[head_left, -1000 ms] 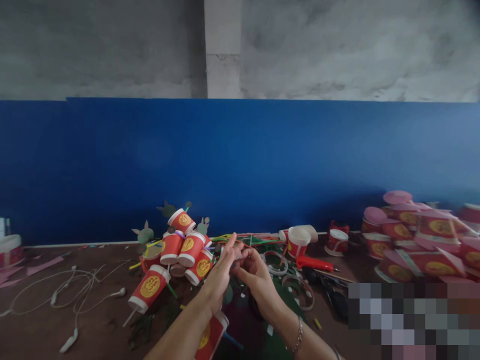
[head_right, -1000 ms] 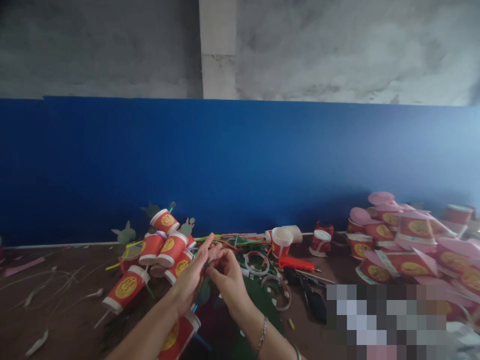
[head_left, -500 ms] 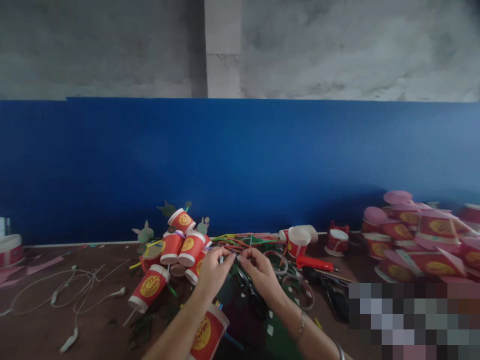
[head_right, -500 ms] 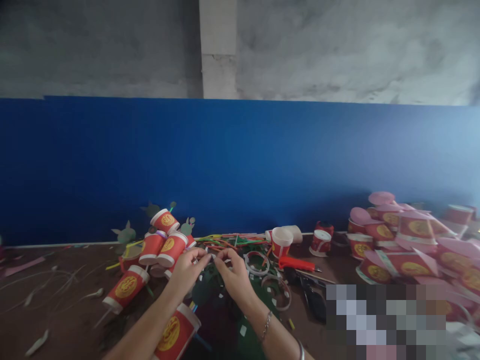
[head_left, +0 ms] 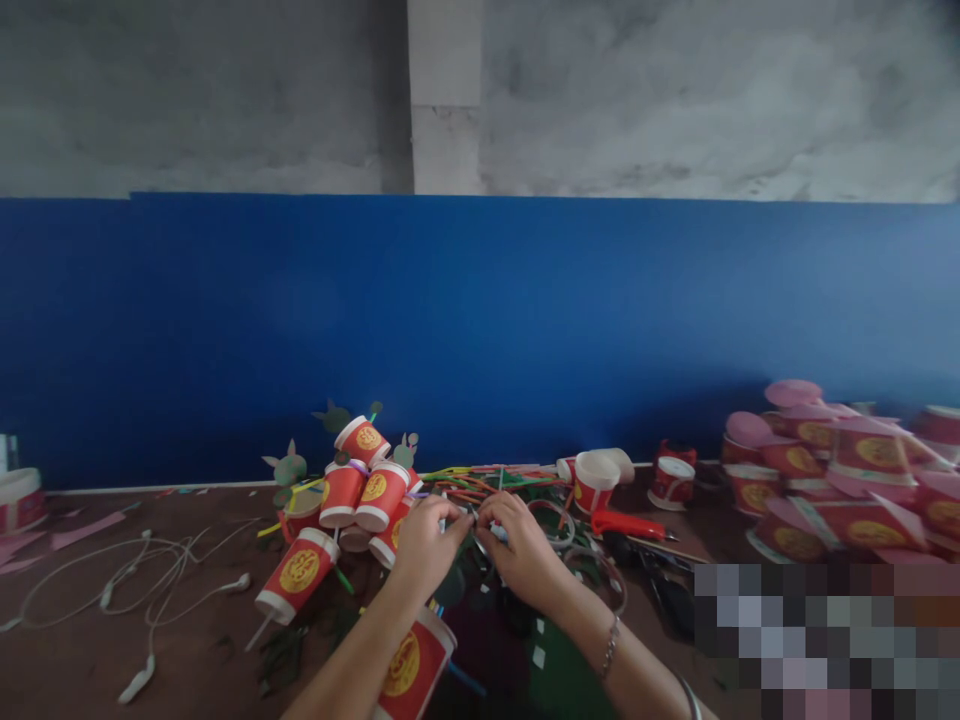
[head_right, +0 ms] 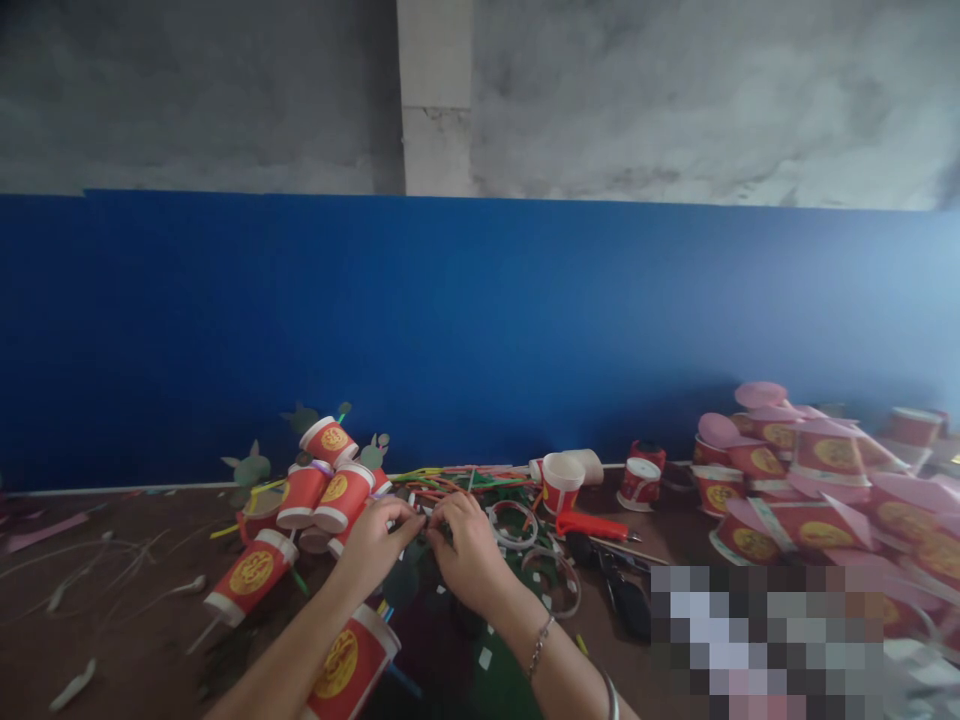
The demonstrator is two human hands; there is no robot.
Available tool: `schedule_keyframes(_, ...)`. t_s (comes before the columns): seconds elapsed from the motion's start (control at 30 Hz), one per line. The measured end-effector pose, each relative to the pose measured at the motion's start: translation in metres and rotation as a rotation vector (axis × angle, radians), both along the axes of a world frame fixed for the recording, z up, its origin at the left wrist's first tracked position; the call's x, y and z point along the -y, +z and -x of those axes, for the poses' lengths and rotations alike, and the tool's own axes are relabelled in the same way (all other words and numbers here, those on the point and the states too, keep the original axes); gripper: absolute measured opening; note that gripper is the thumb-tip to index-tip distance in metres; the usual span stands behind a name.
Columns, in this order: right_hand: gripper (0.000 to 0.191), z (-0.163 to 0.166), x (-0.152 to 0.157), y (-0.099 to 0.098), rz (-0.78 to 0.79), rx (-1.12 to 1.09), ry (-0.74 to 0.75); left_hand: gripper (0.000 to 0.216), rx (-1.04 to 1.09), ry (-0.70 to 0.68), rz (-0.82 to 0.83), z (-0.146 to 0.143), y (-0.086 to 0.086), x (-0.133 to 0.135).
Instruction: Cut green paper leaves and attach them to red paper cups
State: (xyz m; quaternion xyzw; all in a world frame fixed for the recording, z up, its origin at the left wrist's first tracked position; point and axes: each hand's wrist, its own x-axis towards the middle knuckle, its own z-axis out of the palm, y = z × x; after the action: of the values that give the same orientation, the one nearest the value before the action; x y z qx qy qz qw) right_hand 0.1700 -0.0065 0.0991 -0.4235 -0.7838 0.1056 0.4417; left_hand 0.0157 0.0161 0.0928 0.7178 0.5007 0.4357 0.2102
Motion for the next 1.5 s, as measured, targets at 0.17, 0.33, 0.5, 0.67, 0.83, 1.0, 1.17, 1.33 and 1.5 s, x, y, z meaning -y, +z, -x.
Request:
schedule_keyframes(0.17, 0.016, -0.0005, 0.0009, 0.0033, 0.026, 0.023, -0.005, 0.022, -0.017, -0.014, 0.008, -0.0008, 0.0025, 0.0026)
schedule_keyframes(0.33, 0.015, -0.0006, 0.0001, 0.0006, 0.023, 0.067, -0.043, 0.02, -0.019, -0.015, 0.012, -0.0009, 0.0011, 0.0024)
schedule_keyframes(0.5, 0.015, -0.0019, 0.0005, 0.0009, 0.017, 0.098, -0.045, 0.019, -0.018, -0.022, 0.013, -0.0012, 0.0012, 0.0025)
schedule_keyframes(0.67, 0.015, -0.0026, 0.0016, 0.0031, 0.015, 0.115, -0.024, 0.019, -0.004, 0.0, 0.01, -0.0022, 0.0029, 0.0036)
schedule_keyframes(0.83, 0.015, -0.003, 0.0048, 0.007, 0.026, 0.145, -0.02, 0.018, -0.016, 0.008, 0.006, -0.0017, 0.0014, 0.0024)
schedule_keyframes(1.0, 0.015, -0.0025, 0.0079, 0.0099, 0.034, 0.19, -0.021, 0.017, -0.05, 0.009, -0.007, -0.0018, 0.0011, 0.0032)
schedule_keyframes(1.17, 0.015, -0.0019, 0.0081, 0.0095, 0.03, 0.219, -0.051, 0.017, -0.06, 0.009, -0.001, -0.0026, 0.0018, 0.004)
schedule_keyframes(1.33, 0.013, -0.0019, 0.0078, 0.009, 0.024, 0.232, -0.075, 0.015, -0.073, 0.007, -0.013, -0.0026, 0.0004, 0.0038)
schedule_keyframes(1.5, 0.011, -0.0009, 0.0078, 0.0083, 0.043, 0.231, -0.102, 0.015, -0.085, 0.009, -0.016, -0.003, -0.0009, 0.0039)
